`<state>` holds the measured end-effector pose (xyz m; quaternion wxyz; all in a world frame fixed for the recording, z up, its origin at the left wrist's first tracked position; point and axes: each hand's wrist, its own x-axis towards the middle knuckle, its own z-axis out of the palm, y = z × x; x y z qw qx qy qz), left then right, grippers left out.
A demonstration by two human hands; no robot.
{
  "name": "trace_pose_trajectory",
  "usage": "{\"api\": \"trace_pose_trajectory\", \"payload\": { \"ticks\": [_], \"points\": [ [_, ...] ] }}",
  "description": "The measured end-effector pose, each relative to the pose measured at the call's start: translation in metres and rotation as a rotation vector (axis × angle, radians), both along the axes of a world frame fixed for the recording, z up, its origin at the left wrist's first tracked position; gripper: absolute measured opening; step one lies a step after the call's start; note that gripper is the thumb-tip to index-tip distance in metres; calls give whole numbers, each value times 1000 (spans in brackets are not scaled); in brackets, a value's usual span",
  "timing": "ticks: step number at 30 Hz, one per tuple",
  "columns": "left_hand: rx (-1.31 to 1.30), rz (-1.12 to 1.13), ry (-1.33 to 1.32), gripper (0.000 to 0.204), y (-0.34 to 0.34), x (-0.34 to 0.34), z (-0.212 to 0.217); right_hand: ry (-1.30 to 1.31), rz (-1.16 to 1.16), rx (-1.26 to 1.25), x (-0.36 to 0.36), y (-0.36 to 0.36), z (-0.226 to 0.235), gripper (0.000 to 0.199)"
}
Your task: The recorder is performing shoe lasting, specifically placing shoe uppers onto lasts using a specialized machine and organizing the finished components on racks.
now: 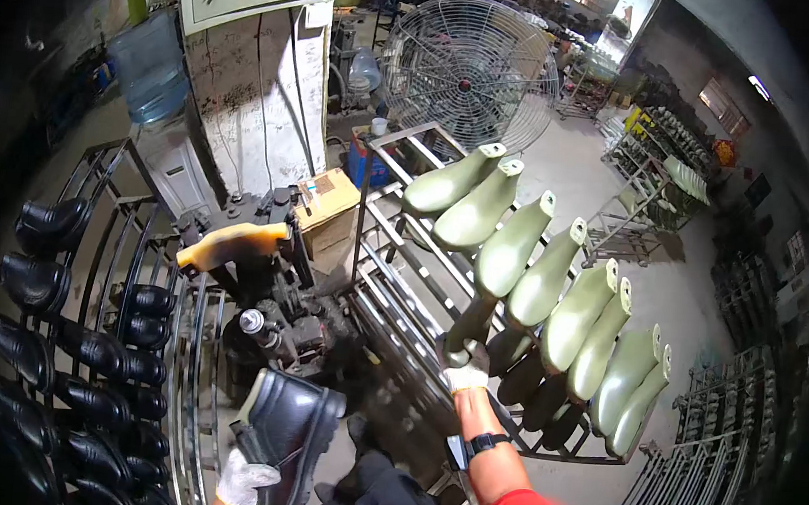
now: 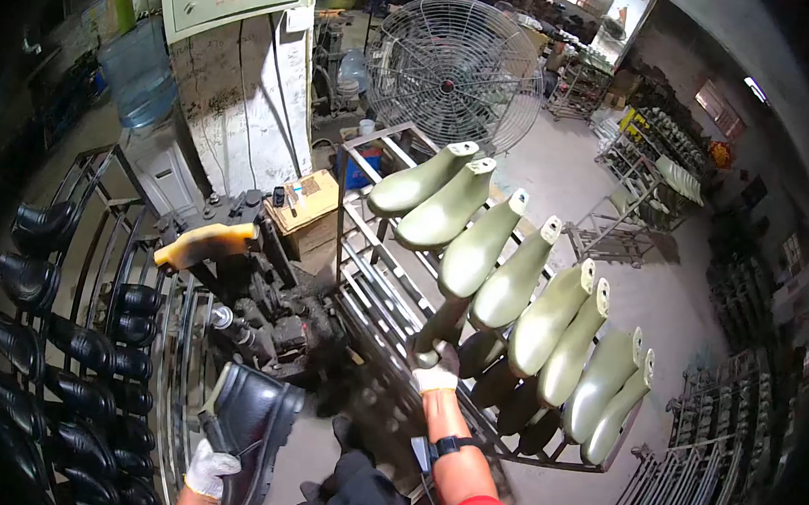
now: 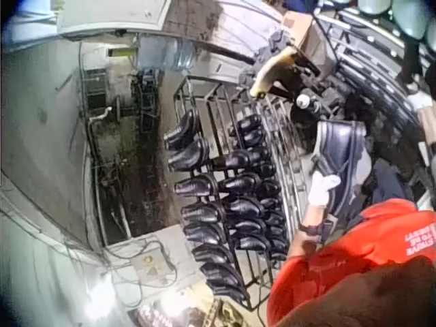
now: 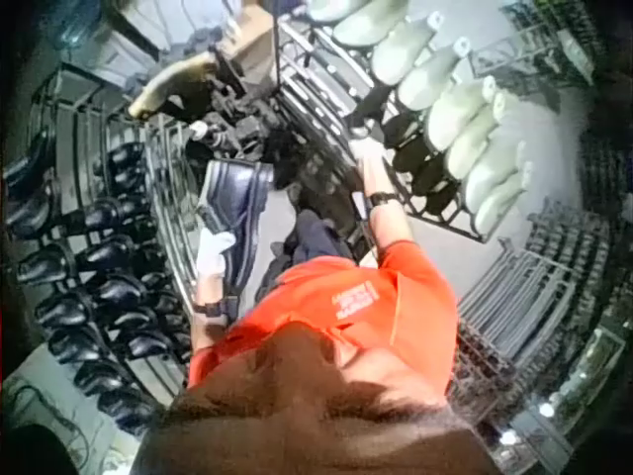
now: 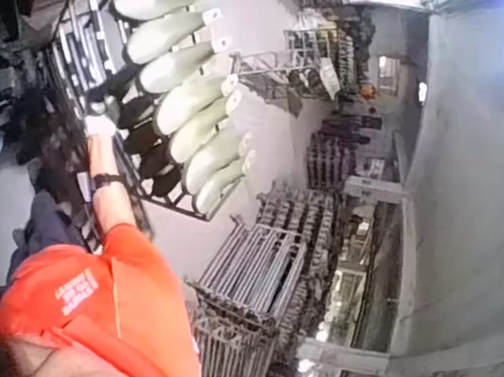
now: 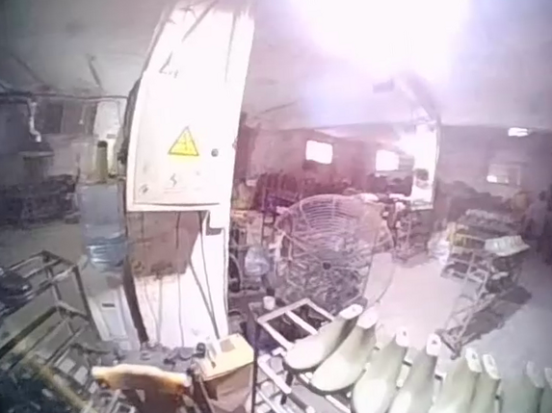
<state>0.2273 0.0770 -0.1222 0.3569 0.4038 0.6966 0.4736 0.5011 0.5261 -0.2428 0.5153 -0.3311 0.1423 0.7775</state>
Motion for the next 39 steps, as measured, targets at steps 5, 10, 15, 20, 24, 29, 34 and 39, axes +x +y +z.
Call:
{"api": "trace_pose_trajectory", "payload": {
  "ticks": [5,10,15,20,24,29,34,39],
  "points": [
    [158,8,-378,10,73,21,-15,-263,-104,31,17,40,-27,18],
    [-30,350,-984,26,99,37,-30,-320,894,772,-94,-153,137,55],
    [246,140,-649,29,115,59,-21,-777,857,1003,-154,-146,239,102],
    [75,104,-316,39,79,22,42,-1187,898,1385,-204,-120,277,124],
    [205,444,-1052,25,-2,-3,-38,-1402,1064,1454,-243,-127,295,129],
    [140,589,-595,32,-10,-50,14,-1827,1059,1817,-276,-177,346,92],
    [466,419,-603,40,116,-80,69,-2007,1130,1802,-296,-180,330,105],
    [558,527,-142,50,160,-41,70,-710,1447,1268,-235,-127,298,62]
  ]
}}
